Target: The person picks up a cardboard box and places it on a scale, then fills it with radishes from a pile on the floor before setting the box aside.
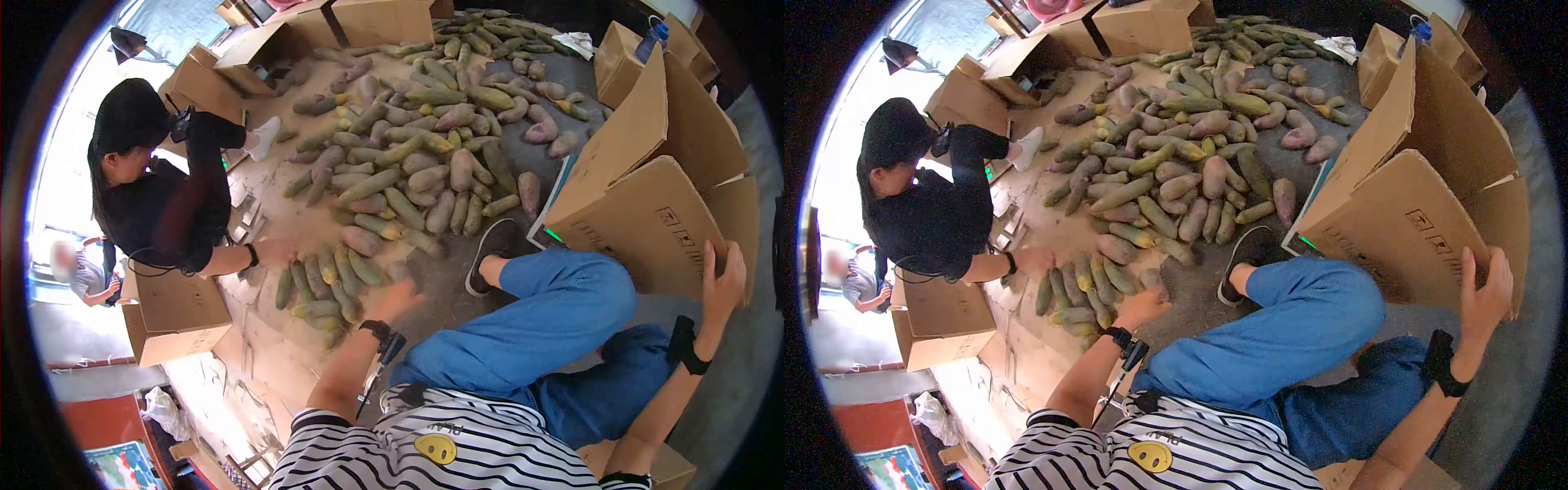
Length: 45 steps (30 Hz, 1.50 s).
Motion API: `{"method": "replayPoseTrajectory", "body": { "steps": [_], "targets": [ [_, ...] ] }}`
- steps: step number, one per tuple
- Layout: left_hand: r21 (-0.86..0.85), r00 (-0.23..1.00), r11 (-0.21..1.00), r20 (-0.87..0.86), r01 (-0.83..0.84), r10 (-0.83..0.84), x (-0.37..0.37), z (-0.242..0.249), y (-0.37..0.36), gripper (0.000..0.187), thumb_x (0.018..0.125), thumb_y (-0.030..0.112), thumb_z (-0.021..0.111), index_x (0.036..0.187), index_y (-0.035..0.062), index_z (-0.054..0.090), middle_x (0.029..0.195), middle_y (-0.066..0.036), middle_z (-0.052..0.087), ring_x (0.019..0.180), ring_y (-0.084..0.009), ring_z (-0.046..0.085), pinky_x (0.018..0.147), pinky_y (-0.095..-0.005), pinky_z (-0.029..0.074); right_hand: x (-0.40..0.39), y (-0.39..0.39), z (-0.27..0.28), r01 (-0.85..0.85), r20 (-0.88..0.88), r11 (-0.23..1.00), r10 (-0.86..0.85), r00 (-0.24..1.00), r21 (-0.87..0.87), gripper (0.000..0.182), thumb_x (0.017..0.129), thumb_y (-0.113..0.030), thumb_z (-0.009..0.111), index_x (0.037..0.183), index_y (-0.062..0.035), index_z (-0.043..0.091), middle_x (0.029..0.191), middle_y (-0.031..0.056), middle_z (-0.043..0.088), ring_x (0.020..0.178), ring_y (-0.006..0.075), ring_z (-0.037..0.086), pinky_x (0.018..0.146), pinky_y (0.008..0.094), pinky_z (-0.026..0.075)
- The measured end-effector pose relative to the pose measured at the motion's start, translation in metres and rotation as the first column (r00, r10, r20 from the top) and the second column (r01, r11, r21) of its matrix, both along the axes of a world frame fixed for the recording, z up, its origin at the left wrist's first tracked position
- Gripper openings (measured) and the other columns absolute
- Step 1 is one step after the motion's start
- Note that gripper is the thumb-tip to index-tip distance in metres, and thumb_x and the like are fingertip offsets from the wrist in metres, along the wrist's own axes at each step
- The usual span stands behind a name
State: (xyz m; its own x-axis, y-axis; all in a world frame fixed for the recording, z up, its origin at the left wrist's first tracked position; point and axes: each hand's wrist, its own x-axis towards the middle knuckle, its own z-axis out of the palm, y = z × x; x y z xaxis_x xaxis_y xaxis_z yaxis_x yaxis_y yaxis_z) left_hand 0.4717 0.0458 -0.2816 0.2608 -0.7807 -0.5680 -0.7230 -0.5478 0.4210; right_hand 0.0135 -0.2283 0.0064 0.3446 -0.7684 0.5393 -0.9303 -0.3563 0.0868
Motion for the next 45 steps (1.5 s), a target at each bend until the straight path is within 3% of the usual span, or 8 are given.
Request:
{"method": "replayPoseTrajectory", "body": {
  "steps": [10, 12, 23, 30, 31, 33, 36, 45],
  "targets": [
    [-0.052, 0.992, 0.998, 0.118, -0.042, 0.048, 0.014, -0.087, 0.042, 0.04, 0.078, 0.031, 0.062, 0.105, 0.0025, 0.06, 0.104, -0.02, 0.059, 0.093, -0.0362, 0.057, 0.078, -0.0425, 0.047, 0.004, 0.005, -0.002, -0.028, 0.061, 1.0, 0.029, 0.998, -0.014, 0.033, 0.09, -0.031, 0.056, 0.093, 0.0012, 0.055, 0.088, 0.017, 0.059, 0.081, 0.0314, 0.056, 0.071, 0.0376, 0.043],
    [-0.166, 0.807, 0.826, 0.179, -0.539, 0.563, 0.014, -0.104, 0.048, 0.042, 0.076, 0.02, 0.063, 0.111, -0.0017, 0.054, 0.11, -0.023, 0.055, 0.101, -0.0409, 0.052, 0.084, -0.0438, 0.044, -0.001, 0.003, -0.003, -0.001, 0.062, 1.0, 0.001, 0.998, -0.003, 0.034, 0.089, -0.032, 0.056, 0.094, 0.0016, 0.056, 0.089, 0.0173, 0.06, 0.082, 0.0308, 0.057, 0.072, 0.0371, 0.043],
    [-0.257, 0.285, 0.27, -0.024, -0.928, 0.958, 0.075, -0.17, 0.04, 0.056, 0.076, 0.022, 0.071, 0.113, -0.0119, 0.047, 0.113, -0.024, 0.055, 0.101, -0.0321, 0.055, 0.083, -0.0413, 0.044, -0.018, -0.003, -0.016, 0.025, 0.23, 1.0, -0.028, 0.973, 0.015, 0.042, 0.089, -0.034, 0.057, 0.108, 0.003, 0.056, 0.096, 0.0146, 0.061, 0.086, 0.0228, 0.058, 0.074, 0.0313, 0.045],
    [0.241, -0.053, 0.029, -0.326, -0.97, 0.944, 0.095, -0.165, 0.029, 0.042, 0.075, 0.025, 0.072, 0.091, -0.0106, 0.059, 0.072, -0.014, 0.061, 0.054, -0.0238, 0.057, 0.05, -0.037, 0.046, -0.025, -0.003, -0.014, 0.049, 0.224, 0.999, -0.049, 0.973, 0.001, 0.043, 0.088, -0.034, 0.059, 0.109, 0.0037, 0.057, 0.097, 0.0155, 0.061, 0.085, 0.0223, 0.058, 0.074, 0.0312, 0.046],
    [0.189, 0.276, 0.402, -0.471, -0.896, 0.838, 0.098, -0.162, 0.045, 0.045, 0.075, 0.035, 0.07, 0.086, -0.0077, 0.06, 0.057, -0.012, 0.055, 0.046, -0.0204, 0.052, 0.043, -0.0332, 0.042, -0.027, -0.002, -0.014, 0.06, 0.244, 0.998, -0.063, 0.968, 0.017, 0.042, 0.088, -0.033, 0.059, 0.108, 0.0039, 0.057, 0.097, 0.0157, 0.061, 0.086, 0.022, 0.058, 0.074, 0.0309, 0.046],
    [0.447, -0.071, 0.126, -0.399, -0.885, 0.914, 0.094, -0.185, 0.062, 0.049, 0.074, 0.043, 0.068, 0.082, -0.0045, 0.059, 0.051, -0.012, 0.051, 0.039, -0.0191, 0.047, 0.039, -0.0308, 0.038, -0.027, -0.003, -0.015, 0.074, 0.283, 0.997, -0.075, 0.956, 0.015, 0.041, 0.088, -0.032, 0.059, 0.107, 0.0041, 0.057, 0.097, 0.016, 0.061, 0.086, 0.0218, 0.058, 0.075, 0.0306, 0.046],
    [0.349, -0.122, 0.142, -0.632, -0.926, 0.765, 0.03, -0.118, 0.068, 0.043, 0.08, 0.031, 0.064, 0.108, -0.0001, 0.056, 0.085, -0.012, 0.061, 0.075, -0.0182, 0.059, 0.065, -0.0314, 0.048, -0.026, 0.0, -0.016, 0.081, 0.23, 0.997, -0.076, 0.97, -0.013, 0.04, 0.089, -0.031, 0.059, 0.107, 0.0047, 0.057, 0.098, 0.0156, 0.062, 0.085, 0.0216, 0.059, 0.074, 0.0296, 0.046],
    [-0.069, 0.649, 0.661, -0.292, -0.747, 0.703, 0.014, -0.161, -0.007, 0.051, 0.078, 0.033, 0.067, 0.112, -0.0016, 0.051, 0.093, -0.011, 0.059, 0.071, -0.0177, 0.057, 0.059, -0.0329, 0.048, -0.025, -0.002, -0.016, 0.161, -0.032, 0.965, -0.172, 0.985, -0.209, 0.042, 0.088, -0.034, 0.059, 0.106, 0.0045, 0.057, 0.095, 0.0154, 0.062, 0.081, 0.0217, 0.059, 0.071, 0.03, 0.047]
  ]
}}
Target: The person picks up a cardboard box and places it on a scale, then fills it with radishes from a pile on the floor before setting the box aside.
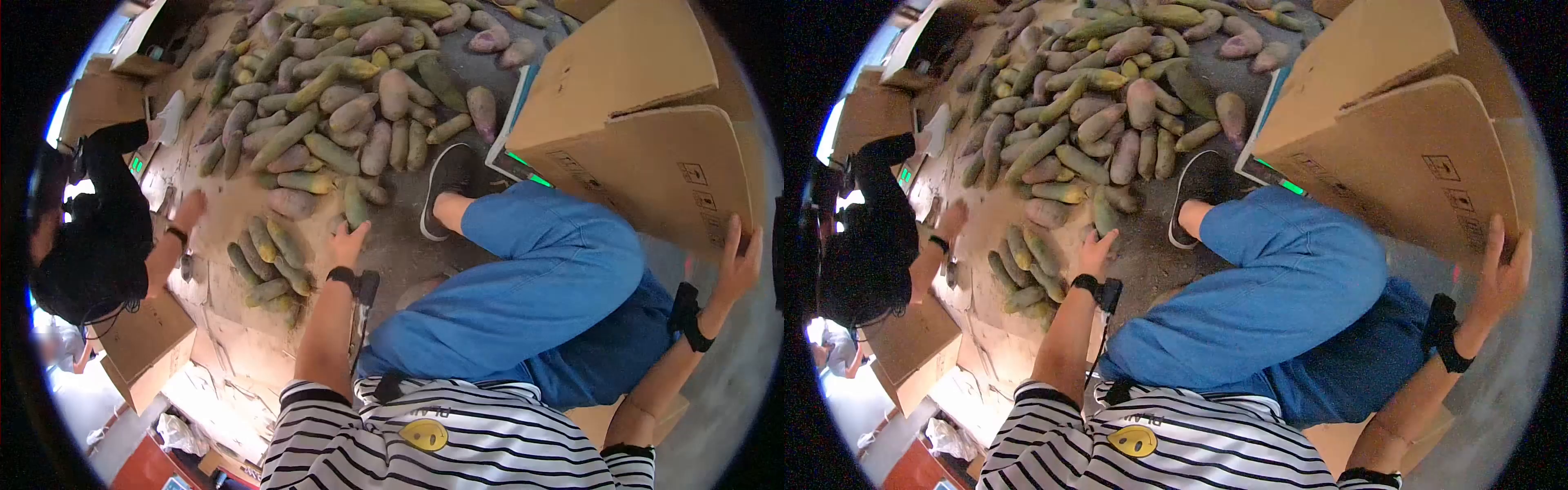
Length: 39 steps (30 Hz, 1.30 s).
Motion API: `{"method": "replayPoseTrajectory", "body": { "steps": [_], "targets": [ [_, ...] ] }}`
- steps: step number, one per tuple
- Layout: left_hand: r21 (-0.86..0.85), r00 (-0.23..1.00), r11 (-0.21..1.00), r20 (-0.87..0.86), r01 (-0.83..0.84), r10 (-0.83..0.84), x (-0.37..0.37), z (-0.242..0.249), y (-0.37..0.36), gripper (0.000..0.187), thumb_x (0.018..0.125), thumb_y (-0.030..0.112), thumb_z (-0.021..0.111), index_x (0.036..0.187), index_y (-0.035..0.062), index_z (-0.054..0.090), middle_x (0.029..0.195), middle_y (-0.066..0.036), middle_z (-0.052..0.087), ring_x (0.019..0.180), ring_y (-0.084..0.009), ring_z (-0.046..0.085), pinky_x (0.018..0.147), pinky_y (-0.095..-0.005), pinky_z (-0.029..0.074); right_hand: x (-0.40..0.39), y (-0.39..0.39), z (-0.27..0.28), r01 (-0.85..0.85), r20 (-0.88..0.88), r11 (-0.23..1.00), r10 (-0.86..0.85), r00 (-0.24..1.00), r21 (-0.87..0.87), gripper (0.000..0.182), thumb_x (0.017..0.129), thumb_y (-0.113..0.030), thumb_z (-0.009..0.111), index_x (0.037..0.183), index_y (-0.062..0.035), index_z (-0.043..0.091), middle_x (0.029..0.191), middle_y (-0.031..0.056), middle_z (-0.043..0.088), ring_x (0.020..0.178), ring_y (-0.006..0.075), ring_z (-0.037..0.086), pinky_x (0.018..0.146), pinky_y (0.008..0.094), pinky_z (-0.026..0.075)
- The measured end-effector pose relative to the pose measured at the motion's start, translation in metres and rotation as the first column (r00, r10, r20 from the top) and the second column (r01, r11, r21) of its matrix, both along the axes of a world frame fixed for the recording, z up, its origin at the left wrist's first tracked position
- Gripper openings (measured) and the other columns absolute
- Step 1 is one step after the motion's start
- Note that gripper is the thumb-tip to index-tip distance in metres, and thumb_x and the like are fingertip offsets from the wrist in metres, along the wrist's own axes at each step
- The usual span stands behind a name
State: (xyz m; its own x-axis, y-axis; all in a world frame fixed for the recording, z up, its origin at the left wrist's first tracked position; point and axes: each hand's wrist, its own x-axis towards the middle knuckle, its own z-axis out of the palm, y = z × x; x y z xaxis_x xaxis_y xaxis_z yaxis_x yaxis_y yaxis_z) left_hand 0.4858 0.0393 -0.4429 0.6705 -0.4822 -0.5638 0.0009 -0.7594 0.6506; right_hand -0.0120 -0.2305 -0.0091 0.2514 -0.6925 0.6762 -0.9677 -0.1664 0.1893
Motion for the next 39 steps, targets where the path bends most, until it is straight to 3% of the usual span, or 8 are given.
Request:
{"method": "replayPoseTrajectory", "body": {
  "steps": [7, 9, 16, 23, 26, 28, 33, 39],
  "targets": [
    [0.363, 0.975, 0.923, 0.128, 0.124, -0.182, -0.015, 0.057, -0.038, 0.069, 0.07, 0.04, 0.071, 0.122, 0.0006, 0.048, 0.112, -0.024, 0.052, 0.103, -0.0339, 0.051, 0.086, -0.0397, 0.045, 0.009, 0.007, 0.002, -0.045, 0.216, 0.984, 0.007, 0.976, 0.171, 0.036, 0.086, -0.031, 0.063, 0.101, 0.0011, 0.058, 0.092, 0.0163, 0.061, 0.081, 0.0258, 0.058, 0.074, 0.032, 0.045],
    [-0.074, 0.939, 0.995, -0.343, -0.062, 0.033, -0.011, 0.054, -0.03, 0.055, 0.073, 0.029, 0.072, 0.113, -0.0022, 0.05, 0.101, -0.016, 0.057, 0.088, -0.0266, 0.059, 0.07, -0.0347, 0.052, 0.008, 0.004, 0.004, -0.081, 0.177, 0.988, 0.057, 0.983, 0.134, 0.034, 0.085, -0.03, 0.063, 0.101, -0.0001, 0.058, 0.092, 0.0158, 0.061, 0.081, 0.0262, 0.058, 0.074, 0.0318, 0.044],
    [-0.34, 0.954, 0.94, -0.292, -0.03, -0.075, -0.044, 0.174, -0.067, 0.042, 0.079, 0.019, 0.067, 0.113, -0.0017, 0.051, 0.099, -0.008, 0.058, 0.085, -0.0159, 0.056, 0.07, -0.029, 0.047, 0.031, 0.009, 0.005, -0.179, 0.096, 0.984, 0.177, 0.98, 0.014, 0.029, 0.083, -0.028, 0.065, 0.095, -0.0022, 0.059, 0.088, 0.0128, 0.061, 0.08, 0.0278, 0.059, 0.074, 0.0342, 0.045],
    [-0.732, 0.771, 0.278, 0.635, 0.622, -0.053, -0.119, 0.392, -0.204, 0.058, 0.071, 0.013, 0.073, 0.119, -0.0011, 0.045, 0.111, -0.01, 0.053, 0.1, -0.0183, 0.052, 0.089, -0.0312, 0.042, 0.04, 0.008, 0.011, -0.268, 0.094, 0.963, 0.265, 0.96, 0.02, 0.026, 0.083, -0.028, 0.064, 0.085, -0.0031, 0.055, 0.078, 0.0113, 0.058, 0.073, 0.0294, 0.055, 0.067, 0.0364, 0.042],
    [-0.724, 0.726, 0.096, 0.688, 0.684, 0.017, -0.182, 0.467, -0.252, 0.045, 0.065, 0.017, 0.074, 0.106, 0.0056, 0.057, 0.111, -0.016, 0.053, 0.102, -0.0292, 0.053, 0.085, -0.0355, 0.042, 0.04, 0.01, 0.013, -0.273, 0.103, 0.962, 0.27, 0.957, 0.021, 0.027, 0.083, -0.028, 0.063, 0.087, -0.0026, 0.055, 0.08, 0.0119, 0.058, 0.075, 0.0298, 0.056, 0.068, 0.0368, 0.042],
    [-0.66, 0.69, -0.285, 0.501, 0.695, 0.523, -0.218, 0.494, -0.284, 0.044, 0.071, 0.011, 0.069, 0.105, -0.0052, 0.047, 0.11, -0.038, 0.042, 0.105, -0.0505, 0.043, 0.088, -0.0488, 0.04, 0.039, 0.01, 0.013, -0.275, 0.092, 0.961, 0.272, 0.958, 0.019, 0.027, 0.083, -0.028, 0.063, 0.087, -0.0025, 0.055, 0.08, 0.0121, 0.058, 0.075, 0.03, 0.055, 0.068, 0.0367, 0.042],
    [-0.546, 0.555, -0.123, 0.831, 0.828, 0.045, -0.243, 0.463, -0.283, 0.033, 0.072, 0.01, 0.065, 0.1, -0.0024, 0.052, 0.124, -0.038, 0.035, 0.109, -0.047, 0.044, 0.094, -0.0466, 0.038, 0.034, 0.01, 0.008, -0.252, 0.064, 0.968, 0.251, 0.966, 0.003, 0.028, 0.084, -0.029, 0.063, 0.089, -0.0028, 0.056, 0.082, 0.0126, 0.059, 0.076, 0.0305, 0.056, 0.069, 0.0364, 0.043],
    [-0.613, 0.602, 0.013, 0.78, 0.79, 0.171, -0.225, 0.422, -0.235, 0.039, 0.064, 0.017, 0.07, 0.099, 0.0059, 0.057, 0.115, -0.018, 0.05, 0.108, -0.034, 0.047, 0.094, -0.046, 0.034, 0.043, 0.012, 0.011, -0.263, 0.112, 0.965, 0.261, 0.959, 0.008, 0.026, 0.085, -0.028, 0.062, 0.089, -0.0032, 0.056, 0.082, 0.0127, 0.059, 0.077, 0.0296, 0.056, 0.07, 0.0357, 0.043]
  ]
}}
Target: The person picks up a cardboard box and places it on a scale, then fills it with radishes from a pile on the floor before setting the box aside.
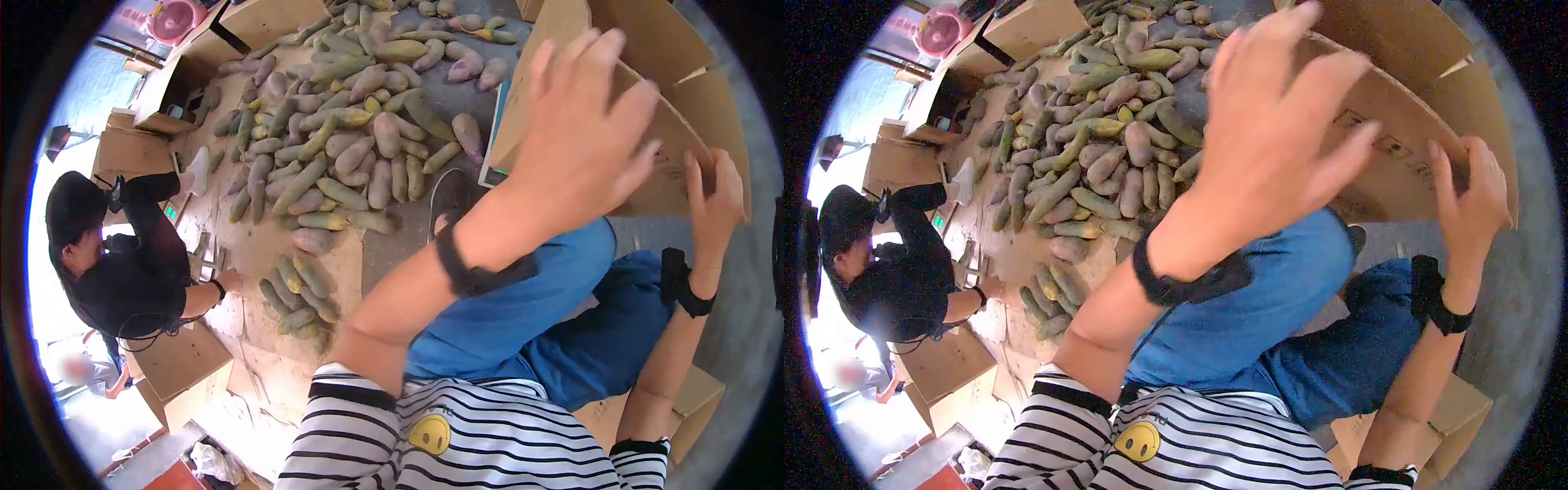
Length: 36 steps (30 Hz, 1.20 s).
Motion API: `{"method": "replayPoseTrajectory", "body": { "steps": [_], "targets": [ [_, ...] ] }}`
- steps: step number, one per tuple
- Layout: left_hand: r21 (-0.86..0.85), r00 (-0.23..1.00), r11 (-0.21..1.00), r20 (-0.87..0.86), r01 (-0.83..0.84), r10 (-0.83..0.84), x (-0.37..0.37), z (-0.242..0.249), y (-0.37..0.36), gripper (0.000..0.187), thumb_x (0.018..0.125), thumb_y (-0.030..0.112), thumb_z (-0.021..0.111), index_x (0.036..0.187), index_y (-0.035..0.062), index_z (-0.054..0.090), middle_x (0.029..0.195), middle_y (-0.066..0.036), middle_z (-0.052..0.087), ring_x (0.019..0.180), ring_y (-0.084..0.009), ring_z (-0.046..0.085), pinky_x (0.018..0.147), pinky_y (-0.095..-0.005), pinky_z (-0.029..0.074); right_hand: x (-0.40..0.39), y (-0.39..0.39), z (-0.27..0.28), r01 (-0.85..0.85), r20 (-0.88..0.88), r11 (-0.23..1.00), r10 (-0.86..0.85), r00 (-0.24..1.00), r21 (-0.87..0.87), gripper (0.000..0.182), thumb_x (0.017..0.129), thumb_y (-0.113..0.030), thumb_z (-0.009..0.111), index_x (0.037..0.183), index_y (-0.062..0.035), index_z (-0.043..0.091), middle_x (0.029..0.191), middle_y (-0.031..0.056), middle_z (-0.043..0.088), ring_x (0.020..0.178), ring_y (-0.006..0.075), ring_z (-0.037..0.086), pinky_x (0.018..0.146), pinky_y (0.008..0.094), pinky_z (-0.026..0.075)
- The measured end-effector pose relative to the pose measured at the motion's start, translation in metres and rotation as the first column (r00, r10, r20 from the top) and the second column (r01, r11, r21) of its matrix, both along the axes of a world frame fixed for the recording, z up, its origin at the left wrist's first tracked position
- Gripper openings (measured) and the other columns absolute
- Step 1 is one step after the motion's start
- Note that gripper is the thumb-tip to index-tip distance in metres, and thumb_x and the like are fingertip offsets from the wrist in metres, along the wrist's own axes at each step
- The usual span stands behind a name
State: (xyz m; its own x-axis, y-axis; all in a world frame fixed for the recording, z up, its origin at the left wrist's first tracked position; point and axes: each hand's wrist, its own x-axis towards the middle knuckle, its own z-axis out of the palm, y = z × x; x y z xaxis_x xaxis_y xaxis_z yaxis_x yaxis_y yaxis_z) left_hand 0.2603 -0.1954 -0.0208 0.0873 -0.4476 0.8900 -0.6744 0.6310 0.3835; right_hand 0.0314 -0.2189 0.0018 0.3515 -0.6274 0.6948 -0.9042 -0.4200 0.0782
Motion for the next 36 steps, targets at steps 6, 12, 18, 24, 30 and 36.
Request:
{"method": "replayPoseTrajectory", "body": {
  "steps": [6, 12, 18, 24, 30, 36],
  "targets": [
    [0.569, 0.968, 0.792, 0.228, -0.221, 0.107, 0.094, -0.103, 0.062, 0.043, 0.07, 0.016, 0.069, 0.11, 0.0072, 0.055, 0.124, -0.02, 0.047, 0.115, -0.0373, 0.043, 0.096, -0.0449, 0.034, -0.004, 0.001, 0.001, 0.019, 0.016, 0.996, -0.02, 1.0, 0.087, 0.027, 0.085, -0.029, 0.061, 0.087, -0.0024, 0.056, 0.083, 0.0125, 0.06, 0.077, 0.0295, 0.056, 0.071, 0.0353, 0.043],
    [0.739, 0.801, 0.309, 0.553, -0.598, 0.229, 0.226, -0.24, 0.119, 0.052, 0.069, 0.025, 0.067, 0.113, 0.0019, 0.051, 0.129, -0.026, 0.039, 0.12, -0.0382, 0.038, 0.095, -0.0477, 0.035, -0.013, -0.002, -0.006, 0.105, 0.017, 0.99, -0.107, 0.994, 0.091, 0.03, 0.086, -0.03, 0.061, 0.094, -0.0007, 0.059, 0.086, 0.0131, 0.06, 0.079, 0.0272, 0.057, 0.071, 0.0341, 0.044],
    [0.441, 0.449, 0.101, 0.836, -0.892, 0.316, 0.364, -0.288, 0.125, 0.053, 0.072, 0.017, 0.061, 0.121, 0.0044, 0.047, 0.131, -0.021, 0.04, 0.124, -0.035, 0.036, 0.095, -0.0468, 0.036, -0.033, -0.005, -0.012, 0.195, 0.137, 0.928, -0.248, 0.959, 0.317, 0.032, 0.087, -0.029, 0.06, 0.098, 0.0014, 0.058, 0.089, 0.0109, 0.06, 0.078, 0.0203, 0.056, 0.072, 0.0297, 0.044],
    [0.643, 0.563, -0.312, 0.765, -0.699, 0.314, 0.405, -0.29, 0.122, 0.056, 0.075, 0.026, 0.062, 0.124, 0.0072, 0.042, 0.13, -0.019, 0.042, 0.125, -0.0347, 0.036, 0.095, -0.0453, 0.037, -0.031, -0.003, -0.013, 0.083, 0.203, 0.957, -0.143, 0.969, 0.277, 0.029, 0.088, -0.022, 0.06, 0.103, 0.002, 0.057, 0.089, 0.0095, 0.06, 0.079, 0.0154, 0.055, 0.07, 0.0267, 0.045],
    [0.67, 0.637, -0.412, 0.734, -0.618, 0.237, 0.377, -0.309, 0.118, 0.062, 0.071, 0.039, 0.068, 0.119, 0.0064, 0.044, 0.109, -0.017, 0.057, 0.1, -0.0344, 0.057, 0.081, -0.0436, 0.046, -0.039, -0.002, -0.016, 0.071, 0.271, 0.964, -0.142, 0.952, 0.256, 0.037, 0.088, -0.023, 0.061, 0.111, 0.0058, 0.055, 0.098, 0.0115, 0.061, 0.086, 0.016, 0.057, 0.075, 0.0262, 0.046],
    [0.799, 0.183, 0.405, -0.524, 0.445, 0.832, 0.29, -0.335, 0.139, 0.063, 0.078, 0.046, 0.064, 0.121, 0.0034, 0.046, 0.113, -0.007, 0.052, 0.096, -0.0196, 0.051, 0.076, -0.0354, 0.042, -0.042, -0.005, -0.015, 0.083, 0.18, 0.98, -0.116, 0.977, 0.183, 0.038, 0.088, -0.021, 0.061, 0.112, 0.0068, 0.055, 0.098, 0.0125, 0.061, 0.084, 0.0157, 0.058, 0.075, 0.0265, 0.046]
  ]
}}
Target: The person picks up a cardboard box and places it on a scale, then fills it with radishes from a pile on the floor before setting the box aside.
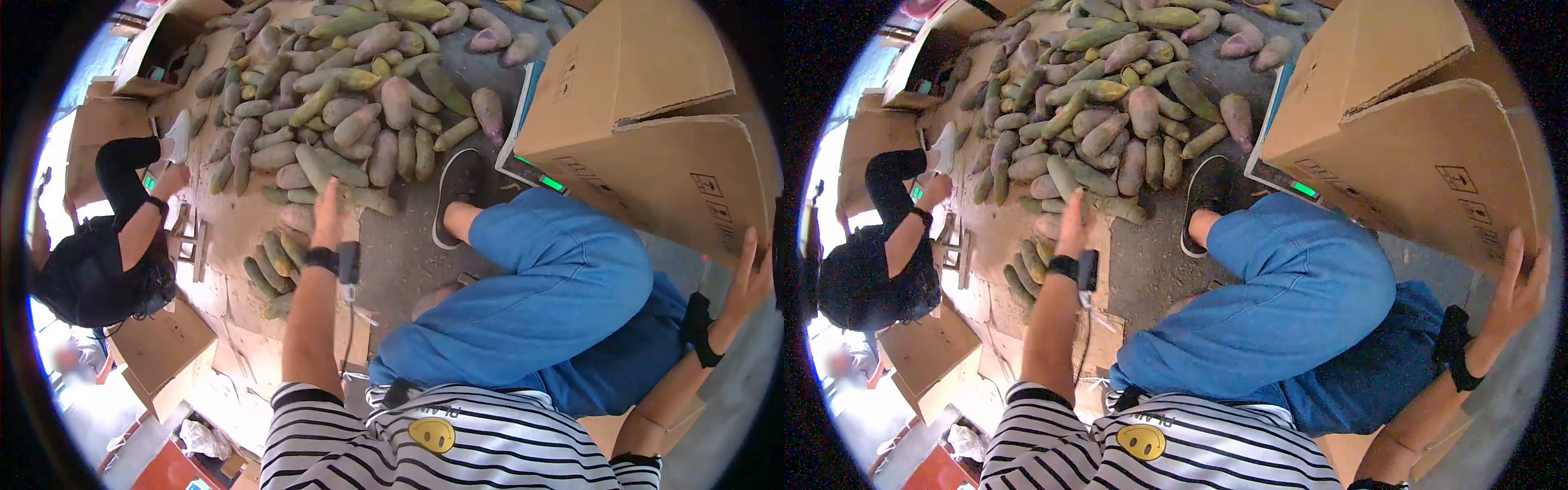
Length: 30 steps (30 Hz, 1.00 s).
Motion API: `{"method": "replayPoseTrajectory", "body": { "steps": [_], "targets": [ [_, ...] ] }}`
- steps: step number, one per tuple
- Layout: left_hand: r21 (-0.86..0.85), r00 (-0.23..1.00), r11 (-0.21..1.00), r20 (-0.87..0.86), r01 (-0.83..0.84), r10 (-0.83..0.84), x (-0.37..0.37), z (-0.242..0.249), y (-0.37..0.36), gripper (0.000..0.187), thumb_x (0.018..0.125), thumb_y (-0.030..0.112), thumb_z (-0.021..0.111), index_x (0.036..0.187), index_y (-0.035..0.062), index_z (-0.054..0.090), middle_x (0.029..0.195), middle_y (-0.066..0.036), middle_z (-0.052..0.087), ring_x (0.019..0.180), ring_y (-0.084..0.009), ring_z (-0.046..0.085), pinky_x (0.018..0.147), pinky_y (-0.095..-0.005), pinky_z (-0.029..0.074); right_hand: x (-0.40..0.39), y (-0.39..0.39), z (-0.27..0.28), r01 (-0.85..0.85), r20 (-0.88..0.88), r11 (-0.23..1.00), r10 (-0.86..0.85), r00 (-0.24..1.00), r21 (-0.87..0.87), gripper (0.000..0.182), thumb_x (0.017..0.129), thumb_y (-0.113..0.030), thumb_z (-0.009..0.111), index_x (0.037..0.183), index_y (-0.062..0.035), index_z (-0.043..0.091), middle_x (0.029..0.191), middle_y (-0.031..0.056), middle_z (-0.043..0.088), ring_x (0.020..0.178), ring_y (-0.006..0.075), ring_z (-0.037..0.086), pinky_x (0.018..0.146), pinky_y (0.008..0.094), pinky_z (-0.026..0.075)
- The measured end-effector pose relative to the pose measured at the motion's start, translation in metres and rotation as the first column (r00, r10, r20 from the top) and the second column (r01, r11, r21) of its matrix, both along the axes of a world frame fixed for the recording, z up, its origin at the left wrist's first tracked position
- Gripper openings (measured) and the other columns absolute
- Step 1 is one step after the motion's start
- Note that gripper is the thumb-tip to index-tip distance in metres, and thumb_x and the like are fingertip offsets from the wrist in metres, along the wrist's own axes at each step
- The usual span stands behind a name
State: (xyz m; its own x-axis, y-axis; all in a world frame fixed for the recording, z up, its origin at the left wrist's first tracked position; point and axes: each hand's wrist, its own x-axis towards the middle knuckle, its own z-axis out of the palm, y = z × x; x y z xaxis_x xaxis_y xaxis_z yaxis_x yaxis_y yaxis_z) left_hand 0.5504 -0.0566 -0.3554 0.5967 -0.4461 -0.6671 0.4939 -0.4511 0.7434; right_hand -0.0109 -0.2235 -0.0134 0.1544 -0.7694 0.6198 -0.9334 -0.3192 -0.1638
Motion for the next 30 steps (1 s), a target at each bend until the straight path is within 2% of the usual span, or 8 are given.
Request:
{"method": "replayPoseTrajectory", "body": {
  "steps": [10, 14, 16, 17, 18, 21, 26, 30],
  "targets": [
    [0.006, 0.986, 0.999, -0.162, -0.048, 0.048, -0.091, -0.033, -0.032, 0.063, 0.076, 0.038, 0.07, 0.123, 0.0026, 0.049, 0.122, -0.008, 0.051, 0.109, -0.0212, 0.047, 0.09, -0.0336, 0.039, 0.002, -0.004, 0.001, -0.025, -0.032, 1.0, 0.025, 0.999, -0.017, 0.035, 0.089, -0.022, 0.059, 0.111, 0.0053, 0.055, 0.098, 0.0126, 0.062, 0.083, 0.0161, 0.059, 0.071, 0.0268, 0.047],
    [0.319, 0.99, 0.937, 0.012, -0.139, 0.143, -0.096, -0.049, -0.043, 0.058, 0.073, 0.037, 0.071, 0.116, 0.0016, 0.054, 0.114, -0.009, 0.056, 0.099, -0.0205, 0.053, 0.083, -0.035, 0.043, -0.004, 0.0, 0.0, 0.057, -0.022, 0.998, -0.057, 0.998, -0.003, 0.039, 0.088, -0.025, 0.061, 0.112, 0.0054, 0.055, 0.095, 0.0123, 0.062, 0.083, 0.0159, 0.058, 0.071, 0.0259, 0.047],
    [0.119, 0.981, 0.986, 0.142, 0.118, -0.134, -0.09, -0.048, -0.029, 0.057, 0.072, 0.037, 0.071, 0.114, 0.001, 0.055, 0.107, -0.009, 0.059, 0.093, -0.0207, 0.055, 0.079, -0.0351, 0.045, 0.008, 0.003, 0.0, 0.078, 0.014, 0.997, -0.078, 0.997, -0.005, 0.038, 0.088, -0.025, 0.061, 0.11, 0.0054, 0.055, 0.094, 0.0122, 0.062, 0.082, 0.0159, 0.058, 0.07, 0.026, 0.047],
    [0.179, 0.99, 0.974, -0.061, 0.139, -0.13, -0.082, -0.044, -0.028, 0.073, 0.076, 0.048, 0.064, 0.13, 0.004, 0.041, 0.133, -0.012, 0.039, 0.116, -0.0314, 0.041, 0.092, -0.0507, 0.034, 0.015, 0.004, 0.001, 0.087, 0.05, 0.996, -0.087, 0.995, -0.005, 0.037, 0.087, -0.025, 0.062, 0.108, 0.0054, 0.056, 0.093, 0.0122, 0.062, 0.082, 0.0159, 0.058, 0.07, 0.0262, 0.046],
    [0.179, 0.989, 0.973, -0.058, 0.147, -0.139, -0.084, -0.041, -0.024, 0.073, 0.076, 0.048, 0.064, 0.13, 0.004, 0.041, 0.133, -0.012, 0.039, 0.116, -0.0314, 0.041, 0.092, -0.0507, 0.034, 0.016, 0.004, 0.003, 0.097, 0.053, 0.995, -0.096, 0.994, -0.006, 0.037, 0.087, -0.025, 0.062, 0.108, 0.0054, 0.056, 0.093, 0.0122, 0.062, 0.082, 0.0159, 0.058, 0.07, 0.0262, 0.046],
    [-0.031, 0.966, 0.994, -0.233, 0.105, -0.109, -0.07, -0.053, 0.01, 0.049, 0.078, 0.041, 0.066, 0.116, 0.0111, 0.053, 0.105, -0.005, 0.059, 0.092, -0.0197, 0.056, 0.077, -0.0343, 0.044, 0.017, 0.002, 0.004, 0.033, 0.107, 0.997, -0.04, 0.993, 0.065, 0.034, 0.087, -0.026, 0.062, 0.104, 0.0035, 0.057, 0.09, 0.0111, 0.061, 0.081, 0.017, 0.058, 0.071, 0.0275, 0.046],
    [0.072, 0.87, 0.97, -0.462, 0.232, -0.174, -0.083, 0.03, 0.05, 0.062, 0.079, 0.05, 0.061, 0.128, 0.0172, 0.043, 0.126, -0.001, 0.049, 0.111, -0.0196, 0.048, 0.088, -0.0447, 0.038, 0.028, 0.006, 0.005, 0.068, -0.056, 0.997, -0.071, 0.996, -0.042, 0.029, 0.086, -0.026, 0.062, 0.098, -0.0001, 0.058, 0.087, 0.0134, 0.061, 0.081, 0.0259, 0.058, 0.074, 0.0323, 0.045],
    [0.192, 0.833, 0.846, -0.379, 0.497, -0.404, -0.092, 0.066, 0.07, 0.065, 0.08, 0.05, 0.06, 0.132, 0.0161, 0.04, 0.128, -0.001, 0.048, 0.111, -0.0197, 0.048, 0.09, -0.0464, 0.036, 0.036, 0.007, 0.013, -0.05, -0.208, 0.977, 0.006, 0.978, -0.206, 0.027, 0.085, -0.025, 0.062, 0.094, -0.0011, 0.058, 0.088, 0.0148, 0.06, 0.081, 0.0292, 0.057, 0.073, 0.0343, 0.045]
  ]
}}
